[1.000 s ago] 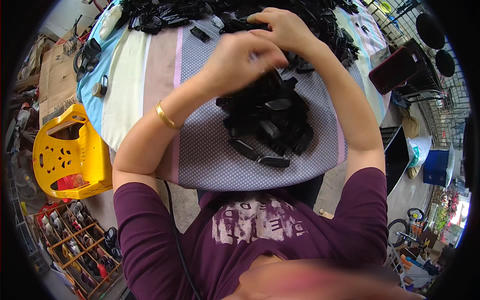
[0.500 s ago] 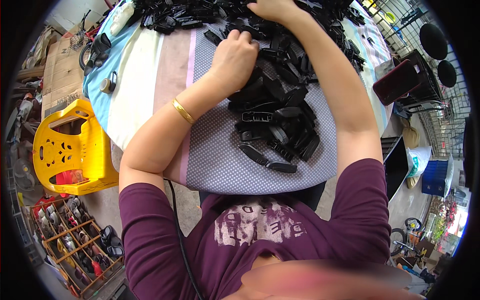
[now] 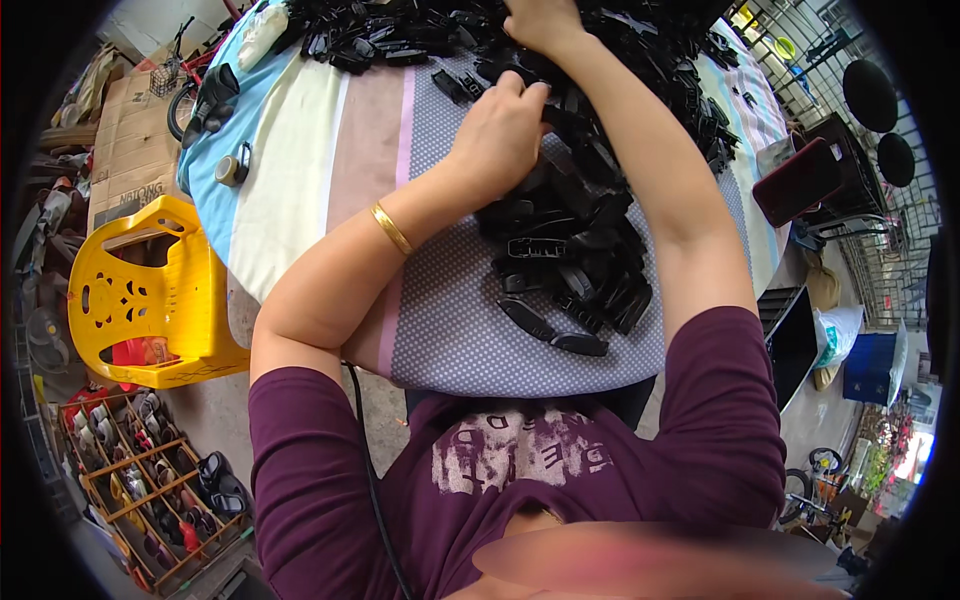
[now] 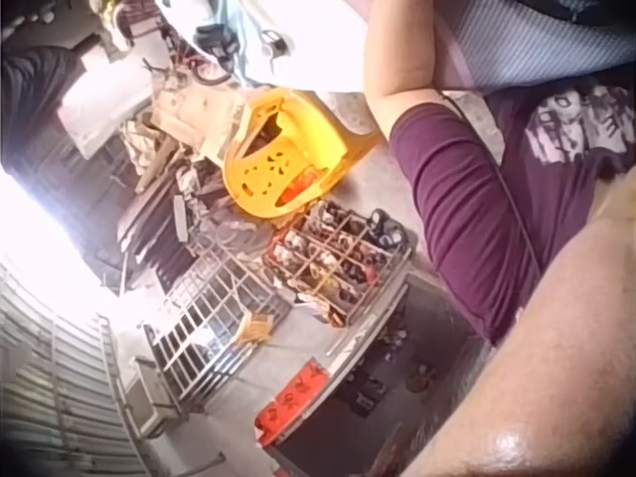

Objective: Inspecting and sorting small black plastic components on a table.

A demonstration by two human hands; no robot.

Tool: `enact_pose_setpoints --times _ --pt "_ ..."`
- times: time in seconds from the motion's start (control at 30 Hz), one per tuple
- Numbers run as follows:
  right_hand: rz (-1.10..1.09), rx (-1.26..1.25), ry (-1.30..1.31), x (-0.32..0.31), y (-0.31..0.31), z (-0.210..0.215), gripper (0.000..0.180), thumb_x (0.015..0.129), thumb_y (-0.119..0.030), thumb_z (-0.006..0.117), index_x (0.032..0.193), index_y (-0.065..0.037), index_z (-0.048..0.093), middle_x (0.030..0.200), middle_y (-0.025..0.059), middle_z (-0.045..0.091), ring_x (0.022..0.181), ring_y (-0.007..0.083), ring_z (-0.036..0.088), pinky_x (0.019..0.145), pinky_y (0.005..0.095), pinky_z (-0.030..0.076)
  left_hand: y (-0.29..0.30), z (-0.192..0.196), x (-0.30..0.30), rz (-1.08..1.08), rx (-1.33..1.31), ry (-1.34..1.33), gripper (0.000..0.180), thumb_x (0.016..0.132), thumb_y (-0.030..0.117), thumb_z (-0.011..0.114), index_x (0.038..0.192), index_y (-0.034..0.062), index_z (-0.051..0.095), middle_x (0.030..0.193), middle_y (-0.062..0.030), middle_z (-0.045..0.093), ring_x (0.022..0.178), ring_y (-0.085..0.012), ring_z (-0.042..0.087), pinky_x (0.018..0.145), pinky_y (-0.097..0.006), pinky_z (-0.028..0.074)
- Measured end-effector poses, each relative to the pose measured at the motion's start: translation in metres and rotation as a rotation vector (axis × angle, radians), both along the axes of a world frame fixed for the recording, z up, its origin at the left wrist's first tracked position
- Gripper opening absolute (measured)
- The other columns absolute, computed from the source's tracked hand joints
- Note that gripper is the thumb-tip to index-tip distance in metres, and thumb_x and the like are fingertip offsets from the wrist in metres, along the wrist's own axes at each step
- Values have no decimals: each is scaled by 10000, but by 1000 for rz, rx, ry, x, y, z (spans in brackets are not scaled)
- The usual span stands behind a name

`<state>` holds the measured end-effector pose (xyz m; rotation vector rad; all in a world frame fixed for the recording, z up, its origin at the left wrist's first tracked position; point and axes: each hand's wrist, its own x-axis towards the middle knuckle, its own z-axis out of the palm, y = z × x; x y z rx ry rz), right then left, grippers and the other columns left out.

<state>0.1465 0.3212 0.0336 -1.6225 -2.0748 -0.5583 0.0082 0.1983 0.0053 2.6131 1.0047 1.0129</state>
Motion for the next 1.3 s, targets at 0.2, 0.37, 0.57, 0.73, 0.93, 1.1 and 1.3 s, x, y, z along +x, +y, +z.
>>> enact_pose_setpoints --times 0.2,0.37,0.57,0.73,0.93,1.1,1.3 --pt "429 41 875 71 -44 8 307 738 6 627 1035 19 551 878 75 627 801 131 607 728 263 498 13 7 -1 -170 -597 -402 309 763 69 643 1043 -40 573 897 -131 590 795 -211 598 721 -291 499" --pt "468 -316 1024 84 -113 -5 314 797 8 580 1106 21 521 947 72 610 891 129 584 821 259 466 12 7 0 -334 -1045 -719 319 806 28 621 1094 -68 524 896 -112 620 786 -164 625 712 -255 528" --pt "785 -197 978 67 -148 -14 363 860 48 416 1221 16 431 1005 75 576 913 124 558 820 243 449 6 5 8 -391 -971 -719 316 813 36 631 1100 -54 532 934 -107 623 820 -158 623 753 -260 522" --pt "649 -406 1235 48 -164 -13 451 878 18 396 1323 14 320 1109 115 546 1016 169 536 860 261 446 10 -2 2 -461 -1042 -798 321 809 50 647 1112 -20 564 969 -80 629 848 -136 610 771 -256 505" --pt "432 -92 1060 39 -176 -9 220 872 -58 579 1067 43 586 944 108 650 818 141 638 702 200 514 4 3 4 -443 -1000 -771 351 777 60 687 1113 9 598 964 -79 646 845 -125 605 766 -249 497" --pt "427 -144 1205 43 -178 -7 210 863 -53 589 1055 32 607 924 83 660 858 113 625 738 199 503 2 6 5 -426 -1035 -771 360 764 48 696 1109 5 602 959 -81 654 841 -123 609 758 -241 498" --pt "384 -76 1010 32 -183 -6 164 845 -46 609 993 8 654 907 58 669 833 91 616 742 200 499 1 7 4 -405 -989 -738 363 755 27 695 1105 -4 602 959 -81 656 840 -129 621 762 -235 505"
